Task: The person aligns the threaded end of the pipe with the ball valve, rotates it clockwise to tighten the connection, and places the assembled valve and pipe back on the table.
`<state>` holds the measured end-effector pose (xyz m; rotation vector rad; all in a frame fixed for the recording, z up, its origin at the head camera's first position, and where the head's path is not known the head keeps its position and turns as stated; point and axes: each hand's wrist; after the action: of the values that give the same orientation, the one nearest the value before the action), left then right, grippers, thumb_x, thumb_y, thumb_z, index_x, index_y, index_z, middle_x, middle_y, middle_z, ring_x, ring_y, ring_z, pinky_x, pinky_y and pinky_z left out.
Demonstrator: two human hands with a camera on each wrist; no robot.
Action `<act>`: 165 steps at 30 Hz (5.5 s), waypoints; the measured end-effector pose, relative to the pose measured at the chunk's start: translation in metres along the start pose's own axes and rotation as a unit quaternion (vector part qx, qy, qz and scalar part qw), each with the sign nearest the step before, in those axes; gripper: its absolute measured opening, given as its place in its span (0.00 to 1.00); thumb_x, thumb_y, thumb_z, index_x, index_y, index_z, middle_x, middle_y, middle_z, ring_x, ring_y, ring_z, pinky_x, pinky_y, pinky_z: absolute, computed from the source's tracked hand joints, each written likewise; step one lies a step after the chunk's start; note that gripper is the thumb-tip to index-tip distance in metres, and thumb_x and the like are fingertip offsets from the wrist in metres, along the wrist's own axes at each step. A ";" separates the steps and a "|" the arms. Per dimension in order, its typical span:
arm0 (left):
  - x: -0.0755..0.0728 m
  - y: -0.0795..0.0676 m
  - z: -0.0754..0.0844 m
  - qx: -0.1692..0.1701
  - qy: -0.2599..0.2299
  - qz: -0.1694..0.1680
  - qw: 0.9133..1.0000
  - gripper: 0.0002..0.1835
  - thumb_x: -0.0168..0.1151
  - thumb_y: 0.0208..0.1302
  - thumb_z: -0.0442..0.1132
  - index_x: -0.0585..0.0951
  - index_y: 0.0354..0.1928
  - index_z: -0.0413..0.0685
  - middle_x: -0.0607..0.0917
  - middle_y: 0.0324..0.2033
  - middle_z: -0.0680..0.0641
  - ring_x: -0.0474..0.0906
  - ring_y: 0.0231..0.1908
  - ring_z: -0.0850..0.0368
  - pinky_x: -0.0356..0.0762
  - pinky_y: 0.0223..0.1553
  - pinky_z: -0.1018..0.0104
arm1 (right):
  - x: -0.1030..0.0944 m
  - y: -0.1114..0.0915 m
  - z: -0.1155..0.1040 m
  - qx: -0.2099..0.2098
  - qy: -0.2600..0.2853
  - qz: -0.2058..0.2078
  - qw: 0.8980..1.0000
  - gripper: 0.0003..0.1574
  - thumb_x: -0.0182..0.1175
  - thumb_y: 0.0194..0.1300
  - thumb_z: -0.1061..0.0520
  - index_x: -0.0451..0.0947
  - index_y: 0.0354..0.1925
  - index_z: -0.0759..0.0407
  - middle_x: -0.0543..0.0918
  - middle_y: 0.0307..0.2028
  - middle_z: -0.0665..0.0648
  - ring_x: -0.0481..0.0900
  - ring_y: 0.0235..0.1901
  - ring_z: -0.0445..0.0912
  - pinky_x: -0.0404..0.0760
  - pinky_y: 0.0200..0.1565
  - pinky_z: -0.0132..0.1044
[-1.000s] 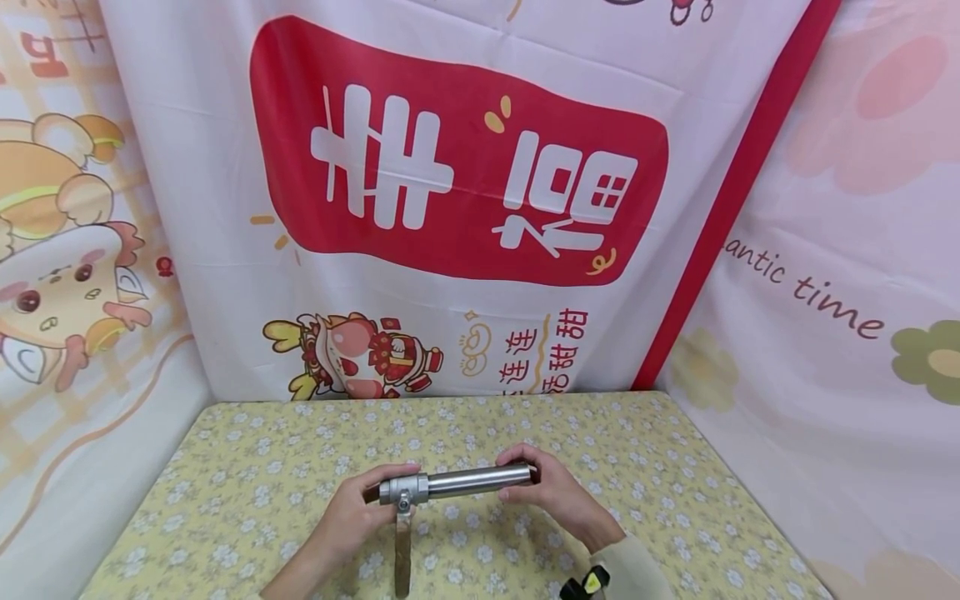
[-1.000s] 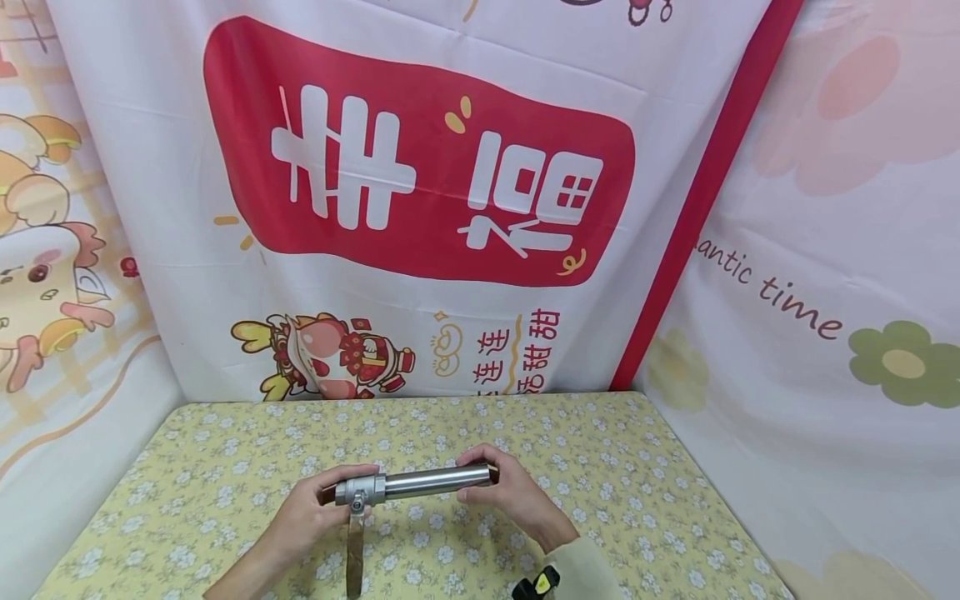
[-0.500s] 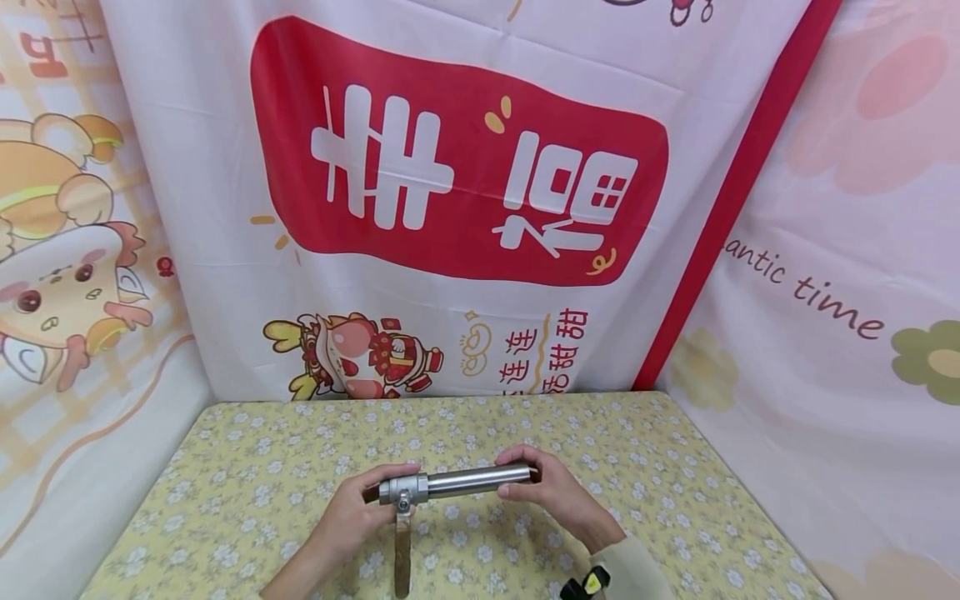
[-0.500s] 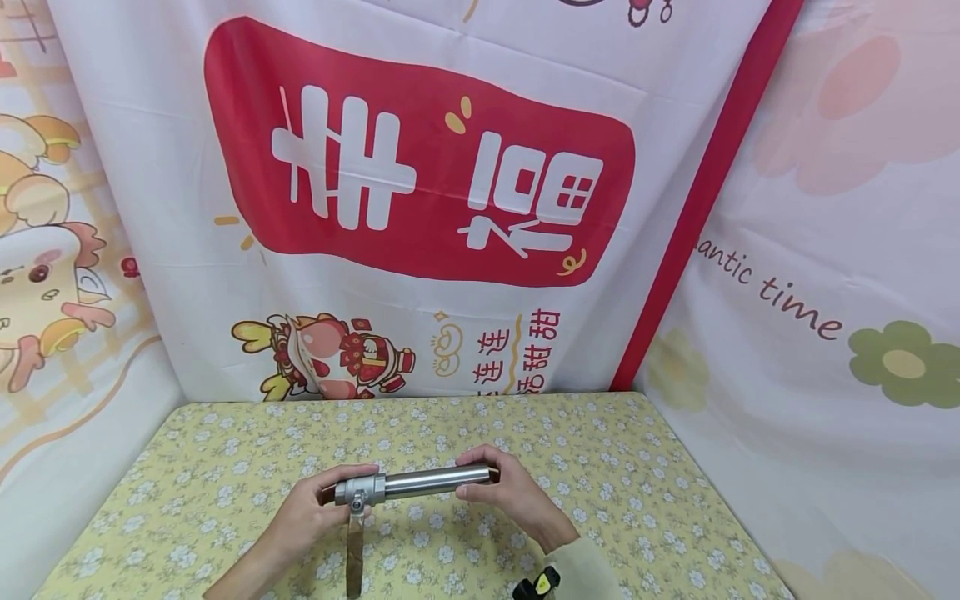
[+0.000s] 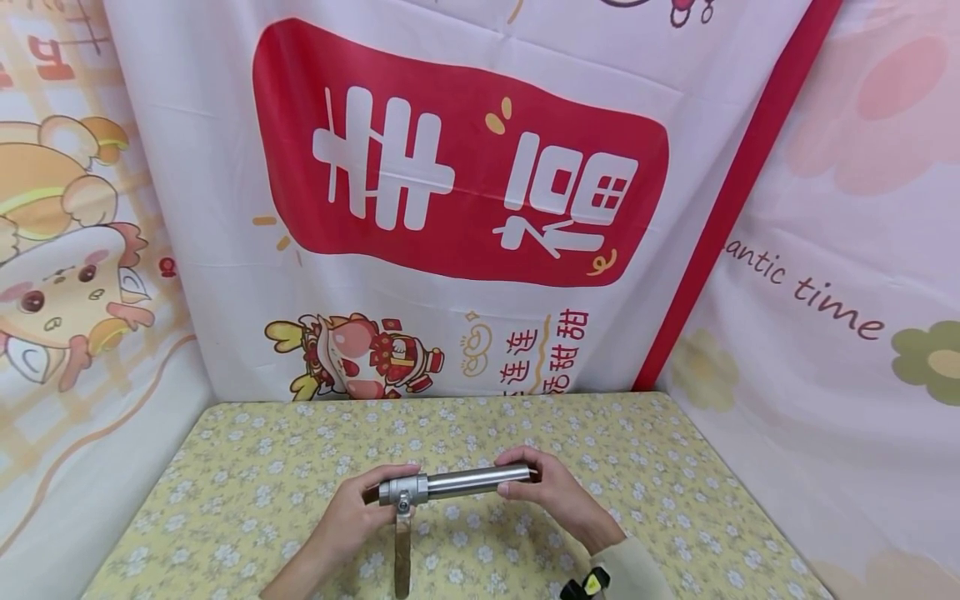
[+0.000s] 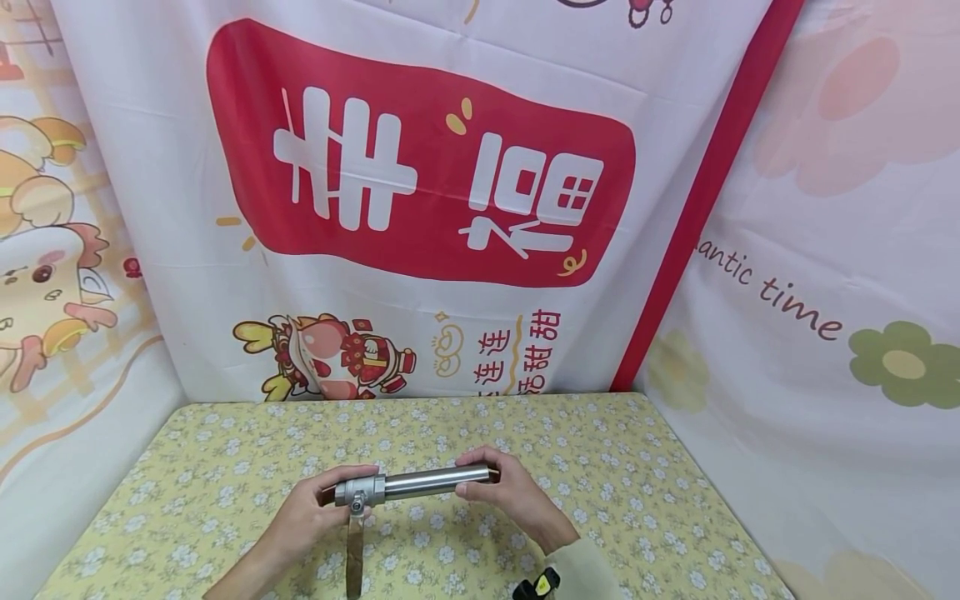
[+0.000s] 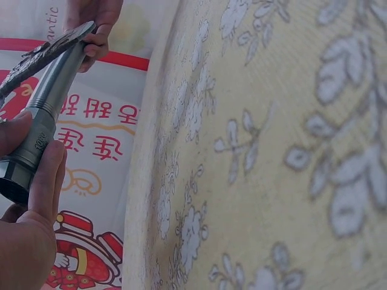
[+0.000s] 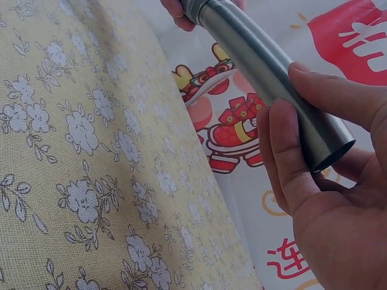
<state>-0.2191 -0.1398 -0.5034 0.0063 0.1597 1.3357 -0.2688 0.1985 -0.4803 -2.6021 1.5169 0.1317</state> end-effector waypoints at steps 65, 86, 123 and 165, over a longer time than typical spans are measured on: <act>0.002 0.005 -0.001 0.001 0.009 -0.003 1.000 0.28 0.73 0.66 0.30 0.85 0.69 0.43 0.81 0.69 0.31 0.83 0.53 0.49 0.86 0.44 0.65 | 0.003 0.003 0.003 0.020 -0.011 0.051 0.998 0.25 0.69 0.77 0.46 0.85 0.59 0.63 0.87 0.49 0.58 0.87 0.42 0.46 0.87 0.55 0.52; 0.003 0.003 0.002 -0.010 0.013 0.001 1.000 0.28 0.75 0.66 0.33 0.85 0.68 0.45 0.81 0.69 0.31 0.83 0.53 0.49 0.86 0.44 0.65 | 0.005 0.004 0.002 0.008 0.007 0.055 0.998 0.22 0.69 0.77 0.49 0.84 0.59 0.63 0.84 0.58 0.65 0.85 0.46 0.48 0.85 0.58 0.57; 0.001 0.000 0.001 -0.005 -0.009 -0.003 1.000 0.29 0.77 0.67 0.35 0.84 0.70 0.44 0.82 0.69 0.32 0.85 0.55 0.49 0.87 0.45 0.65 | -0.002 -0.002 0.001 -0.011 0.006 -0.010 1.000 0.30 0.71 0.74 0.61 0.76 0.68 0.71 0.82 0.61 0.70 0.85 0.50 0.46 0.87 0.57 0.48; 0.003 -0.001 -0.001 -0.001 -0.007 -0.004 1.000 0.29 0.77 0.66 0.35 0.84 0.70 0.44 0.80 0.70 0.30 0.84 0.55 0.48 0.88 0.47 0.65 | -0.002 -0.002 0.004 0.007 0.004 0.008 1.000 0.26 0.67 0.79 0.58 0.79 0.67 0.71 0.87 0.54 0.66 0.88 0.43 0.45 0.89 0.52 0.45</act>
<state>-0.2177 -0.1374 -0.5046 0.0138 0.1454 1.3270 -0.2682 0.2012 -0.4834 -2.5847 1.5356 0.1115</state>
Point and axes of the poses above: each hand's wrist, its own y-axis towards the middle knuckle, its own x-axis out of the palm, z = x × y
